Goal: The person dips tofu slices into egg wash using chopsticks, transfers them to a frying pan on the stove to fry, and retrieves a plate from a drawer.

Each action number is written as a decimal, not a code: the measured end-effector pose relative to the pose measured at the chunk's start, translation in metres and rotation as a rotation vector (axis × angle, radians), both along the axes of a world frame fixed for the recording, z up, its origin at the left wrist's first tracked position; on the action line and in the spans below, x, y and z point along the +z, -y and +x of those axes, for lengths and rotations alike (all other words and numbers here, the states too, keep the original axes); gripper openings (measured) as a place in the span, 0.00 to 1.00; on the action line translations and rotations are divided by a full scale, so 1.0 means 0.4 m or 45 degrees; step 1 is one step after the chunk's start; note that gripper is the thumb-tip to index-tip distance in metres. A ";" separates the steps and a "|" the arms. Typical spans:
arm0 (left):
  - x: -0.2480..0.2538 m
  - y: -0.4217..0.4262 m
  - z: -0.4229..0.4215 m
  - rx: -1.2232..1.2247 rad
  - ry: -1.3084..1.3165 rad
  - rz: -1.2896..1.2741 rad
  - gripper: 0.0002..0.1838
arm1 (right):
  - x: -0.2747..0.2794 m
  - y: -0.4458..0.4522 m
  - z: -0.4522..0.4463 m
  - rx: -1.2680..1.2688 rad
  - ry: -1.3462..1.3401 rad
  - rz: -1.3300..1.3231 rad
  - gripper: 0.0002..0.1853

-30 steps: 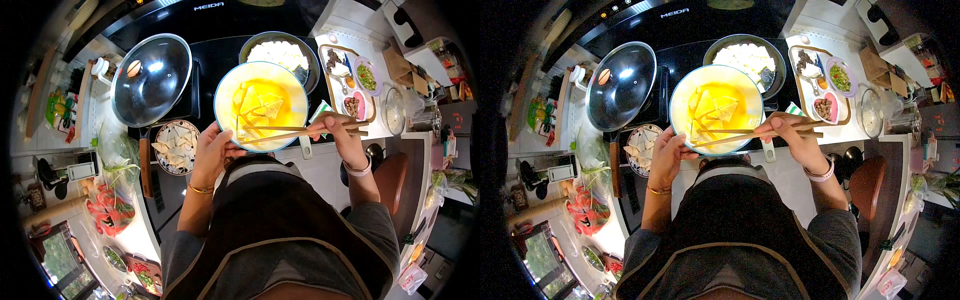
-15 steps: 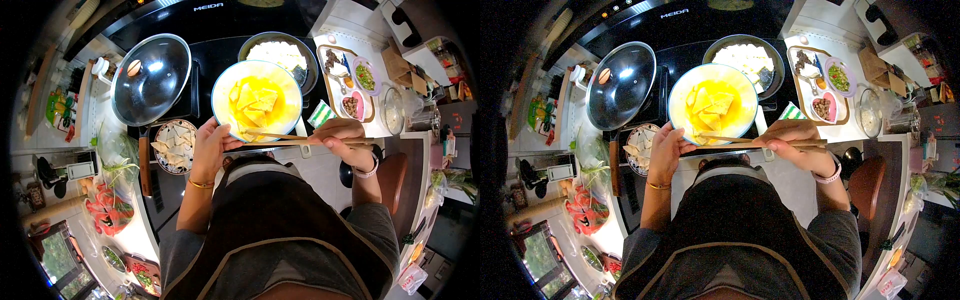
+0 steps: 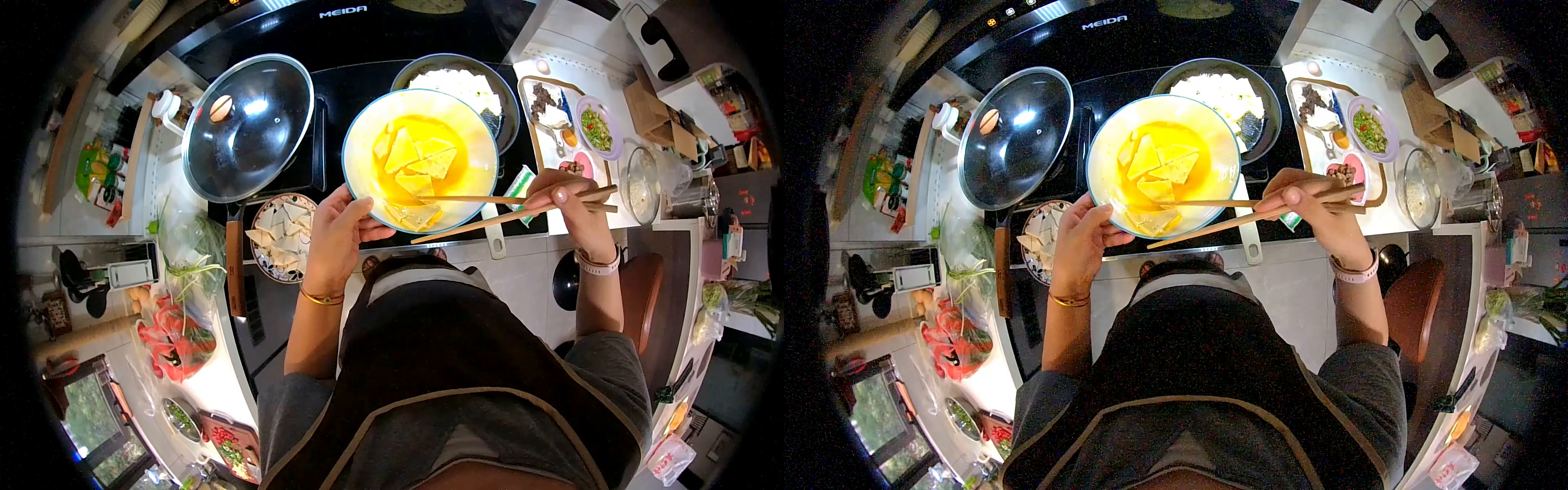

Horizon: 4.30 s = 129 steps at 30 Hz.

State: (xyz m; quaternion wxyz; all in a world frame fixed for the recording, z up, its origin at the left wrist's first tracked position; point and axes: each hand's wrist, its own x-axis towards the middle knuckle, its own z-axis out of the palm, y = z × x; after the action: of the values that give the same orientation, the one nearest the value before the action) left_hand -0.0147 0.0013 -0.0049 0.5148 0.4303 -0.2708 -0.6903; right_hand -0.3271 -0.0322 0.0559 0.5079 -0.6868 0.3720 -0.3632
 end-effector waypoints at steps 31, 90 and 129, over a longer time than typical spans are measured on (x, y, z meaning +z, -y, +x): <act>0.018 -0.010 -0.025 -0.046 0.055 0.015 0.18 | -0.106 0.026 -0.029 -0.273 0.582 0.236 0.24; -0.419 -0.298 0.192 -0.503 0.449 0.555 0.29 | -0.265 0.169 -0.022 -0.899 -0.325 -0.432 0.14; -0.931 -0.556 0.152 -0.724 1.526 0.704 0.19 | -0.293 0.089 -0.183 -0.463 -0.826 -0.923 0.06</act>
State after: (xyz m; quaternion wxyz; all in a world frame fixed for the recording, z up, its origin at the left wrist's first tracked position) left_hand 0.0463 0.2235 -0.3772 -0.0500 0.7626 -0.4237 -0.4862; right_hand -0.4001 -0.0676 -0.0615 0.0247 -0.8202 0.4738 -0.3196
